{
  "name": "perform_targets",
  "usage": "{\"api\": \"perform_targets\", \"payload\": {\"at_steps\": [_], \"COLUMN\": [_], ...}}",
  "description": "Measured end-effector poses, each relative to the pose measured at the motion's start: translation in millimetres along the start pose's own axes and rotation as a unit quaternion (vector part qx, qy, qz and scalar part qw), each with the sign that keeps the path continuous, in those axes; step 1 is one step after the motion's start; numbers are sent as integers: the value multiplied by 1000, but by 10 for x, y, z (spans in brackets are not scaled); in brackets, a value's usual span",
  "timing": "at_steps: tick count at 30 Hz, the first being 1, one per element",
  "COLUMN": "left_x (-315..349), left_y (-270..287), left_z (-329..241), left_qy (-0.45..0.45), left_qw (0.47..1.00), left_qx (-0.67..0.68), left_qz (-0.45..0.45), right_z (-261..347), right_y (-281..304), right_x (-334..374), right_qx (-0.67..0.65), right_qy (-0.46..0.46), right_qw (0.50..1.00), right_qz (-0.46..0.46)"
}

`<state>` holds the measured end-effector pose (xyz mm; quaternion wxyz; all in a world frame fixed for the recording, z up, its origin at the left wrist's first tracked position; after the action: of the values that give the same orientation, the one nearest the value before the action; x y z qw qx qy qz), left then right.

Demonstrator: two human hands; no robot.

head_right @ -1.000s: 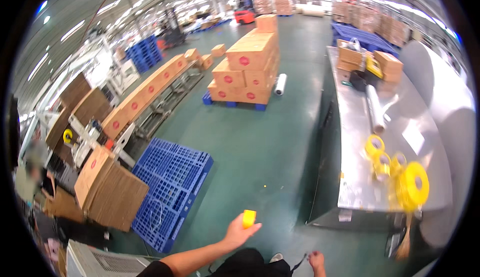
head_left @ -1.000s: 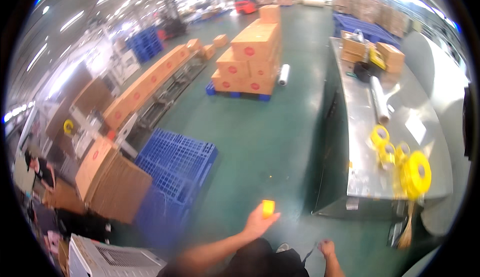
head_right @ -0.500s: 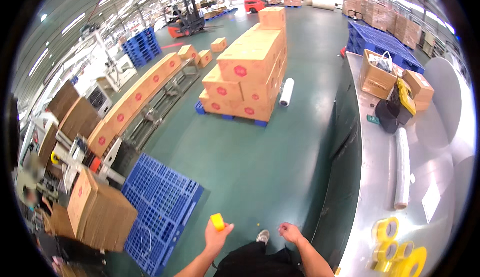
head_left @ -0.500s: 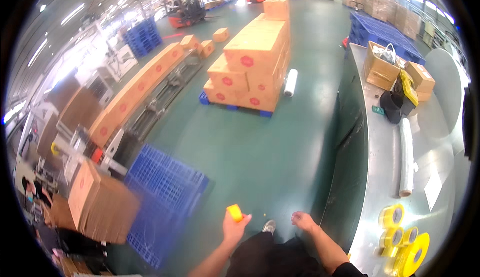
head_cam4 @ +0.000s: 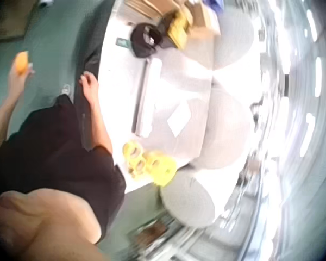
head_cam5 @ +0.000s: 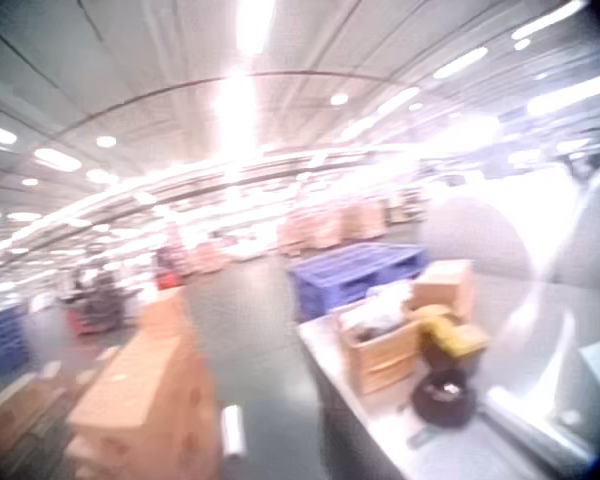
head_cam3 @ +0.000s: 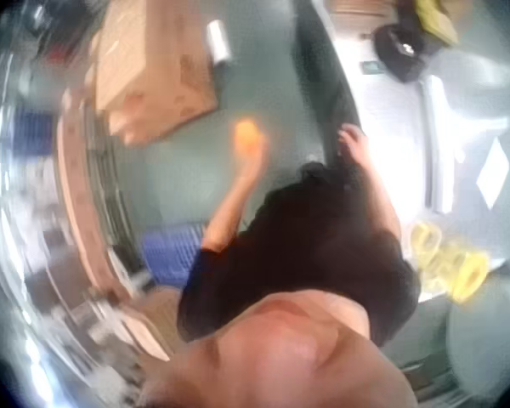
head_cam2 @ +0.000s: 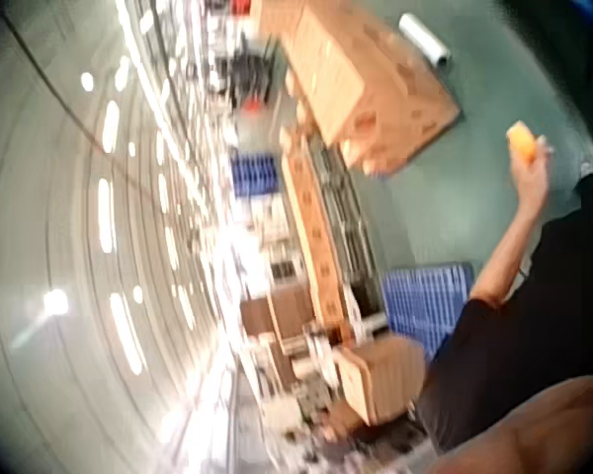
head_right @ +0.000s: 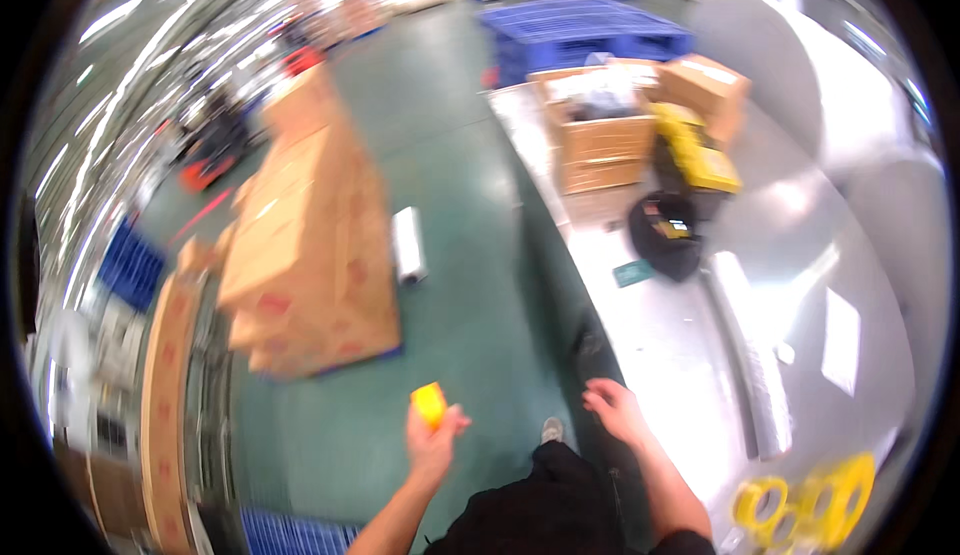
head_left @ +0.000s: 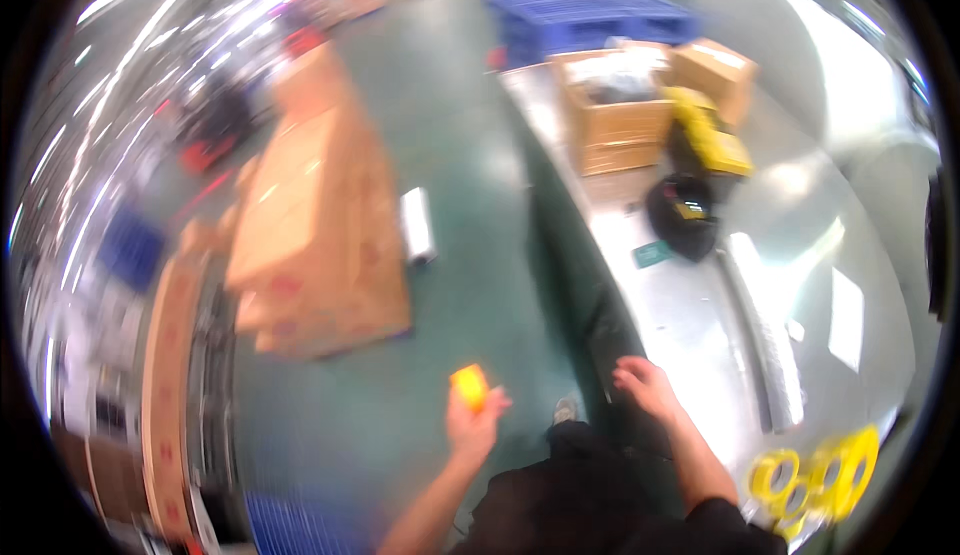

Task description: The person uses a pair of scissors to cut a roll of yellow and blue tape into two separate pieces. After cutting the tape, the person places the scissors on the table and moves the tape pieces into a white plastic bag inside a cardboard box. Finally, the person picks up a cardboard box from a stack and places it on the floor.

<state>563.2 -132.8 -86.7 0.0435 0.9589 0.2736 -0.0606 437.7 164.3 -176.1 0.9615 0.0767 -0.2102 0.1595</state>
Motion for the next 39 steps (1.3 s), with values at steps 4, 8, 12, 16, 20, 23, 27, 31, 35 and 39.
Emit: {"api": "perform_targets", "payload": {"at_steps": [4,8,12,16,20,23,27,31,35,39], "left_x": [-918,-2154,-3390,-4830,-6158,-6655,-7038,-7445,-7144,-7126], "left_y": [124,627,711,-1,-1085,-2349,-3715,-4853,-6142,-6514], "left_z": [139,704,1028,817,459,-198,-677,-647,-406,105], "left_qy": [-6,-78,-71,-47,-141,-182,-312,-462,-533,-503], "left_qw": [997,987,987,997,970,948,876,775,607,497], "left_qx": [-4,-101,-111,-42,-135,-50,-71,-244,-291,-325], "left_qz": [-71,-93,-92,-53,149,256,360,356,513,628], "right_z": [1584,2831,3673,4289,4249,3933,3936,4537,5269,4714], "right_y": [286,646,1249,1667,1730,1514,1242,1315,1709,1881], "right_x": [-815,-1712,-2544,-3182,-4044,-4502,-4543,-4455,-4568,-5350], "right_qx": [99,145,193,307,431,537,560,511,470,562], "right_qy": [76,277,302,294,178,40,71,72,219,-22], "right_qw": [992,941,879,760,764,790,797,840,773,797], "right_qz": [-28,-130,-314,-491,-446,-295,-217,-167,-365,-219]}}
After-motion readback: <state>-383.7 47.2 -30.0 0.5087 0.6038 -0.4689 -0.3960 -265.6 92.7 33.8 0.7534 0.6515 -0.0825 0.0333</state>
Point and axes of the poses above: each hand's wrist, its own x-axis away from the middle knuckle, its own y-axis out of the back of the hand, z = x × y, the point moved 10 cm from there along -x, towards the middle knuckle, and after that the axes turned 10 degrees about -y, right-handed, at the moved point
